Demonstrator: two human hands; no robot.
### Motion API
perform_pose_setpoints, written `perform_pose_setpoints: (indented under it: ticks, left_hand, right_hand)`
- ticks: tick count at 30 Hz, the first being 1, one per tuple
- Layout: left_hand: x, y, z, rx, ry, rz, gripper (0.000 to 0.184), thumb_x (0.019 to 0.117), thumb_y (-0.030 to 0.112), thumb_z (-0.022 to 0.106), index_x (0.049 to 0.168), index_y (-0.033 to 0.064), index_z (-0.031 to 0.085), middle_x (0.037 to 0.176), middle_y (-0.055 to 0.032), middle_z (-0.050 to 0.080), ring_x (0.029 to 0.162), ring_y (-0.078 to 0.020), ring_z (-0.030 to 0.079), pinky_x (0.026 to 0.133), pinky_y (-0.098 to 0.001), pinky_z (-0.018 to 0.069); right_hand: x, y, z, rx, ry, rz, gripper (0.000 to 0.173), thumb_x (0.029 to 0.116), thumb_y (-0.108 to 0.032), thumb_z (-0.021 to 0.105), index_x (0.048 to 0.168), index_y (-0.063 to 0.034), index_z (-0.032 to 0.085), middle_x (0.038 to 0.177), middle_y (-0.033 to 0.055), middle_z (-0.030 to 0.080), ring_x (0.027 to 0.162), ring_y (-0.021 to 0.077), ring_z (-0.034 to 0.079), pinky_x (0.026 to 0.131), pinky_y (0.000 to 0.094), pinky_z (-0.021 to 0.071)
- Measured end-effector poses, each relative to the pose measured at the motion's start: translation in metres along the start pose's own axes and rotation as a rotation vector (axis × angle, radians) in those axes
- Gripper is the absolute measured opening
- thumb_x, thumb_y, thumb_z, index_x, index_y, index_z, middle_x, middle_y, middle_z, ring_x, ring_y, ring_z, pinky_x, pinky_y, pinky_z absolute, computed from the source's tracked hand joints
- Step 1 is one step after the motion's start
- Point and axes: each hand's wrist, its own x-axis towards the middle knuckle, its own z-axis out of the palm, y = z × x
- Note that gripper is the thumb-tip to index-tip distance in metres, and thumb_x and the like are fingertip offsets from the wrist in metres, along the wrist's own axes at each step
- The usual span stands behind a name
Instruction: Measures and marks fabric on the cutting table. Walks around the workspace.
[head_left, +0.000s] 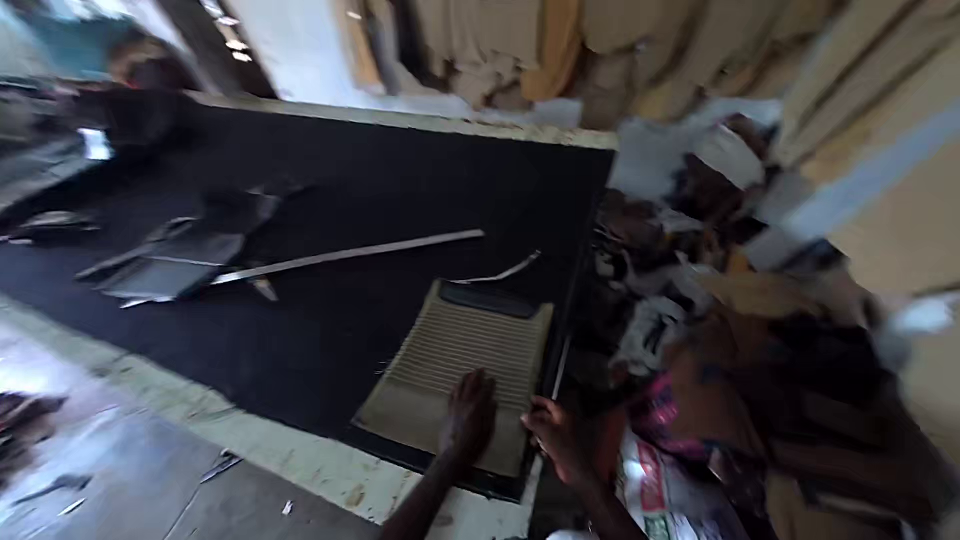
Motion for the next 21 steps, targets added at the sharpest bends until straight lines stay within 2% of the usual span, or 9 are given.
perform_pose_setpoints:
  ticks: [3,8,11,15,21]
  left_hand:
    - [0.001,-0.002,0.001,0.01,-0.003,0.011,0.046,0.1058,0.044,0.039,0.143,0.0259,0.06,0.16,-0.002,0.044,0.15,-0.0267,0.036,0.116,-0.0565,0.0375]
    - [0.004,-0.008,-0.002,-0.086,-0.005,0.031,0.048,0.1048,0.046,0.043,0.141,0.0226,0.062,0.159,-0.0042,0.044,0.149,-0.0303,0.037,0.115,-0.0612,0.0362]
    - [0.007,-0.017,-0.013,-0.175,-0.052,0.069,0.048,0.103,0.048,0.048,0.138,0.0197,0.064,0.157,-0.0049,0.047,0.146,-0.0301,0.041,0.115,-0.0592,0.0379]
    - [0.011,-0.023,-0.033,-0.24,-0.02,0.126,0.042,0.1035,0.037,0.055,0.137,0.0128,0.064,0.152,-0.0076,0.052,0.139,-0.0285,0.05,0.113,-0.0526,0.044]
    - [0.018,-0.025,-0.046,-0.225,0.035,0.101,0.042,0.1036,0.034,0.057,0.137,0.0106,0.064,0.153,-0.0093,0.052,0.143,-0.032,0.046,0.116,-0.0572,0.0389]
  right_hand:
    - [-0.002,0.005,-0.004,-0.029,0.007,-0.008,0.053,0.0936,-0.022,0.074,0.141,-0.004,0.056,0.096,0.0105,0.071,0.068,0.0184,0.066,0.057,0.0331,0.0562]
    - [0.0,0.002,-0.015,-0.084,0.001,0.016,0.051,0.0957,-0.027,0.073,0.14,-0.0065,0.057,0.094,0.0098,0.07,0.067,0.0174,0.065,0.059,0.0326,0.0558]
    - [0.0,-0.001,-0.022,-0.089,0.001,0.013,0.05,0.0967,-0.027,0.073,0.14,-0.0079,0.057,0.089,0.0092,0.069,0.063,0.017,0.061,0.055,0.0317,0.0529]
    - [0.0,-0.005,-0.036,-0.043,0.026,-0.011,0.048,0.0972,-0.024,0.073,0.14,-0.0081,0.057,0.088,0.0095,0.067,0.061,0.0168,0.059,0.052,0.031,0.0502]
    - [-0.007,-0.016,-0.051,-0.07,0.042,-0.027,0.04,0.098,-0.023,0.072,0.134,-0.0112,0.061,0.094,0.0089,0.07,0.065,0.017,0.06,0.055,0.031,0.0506]
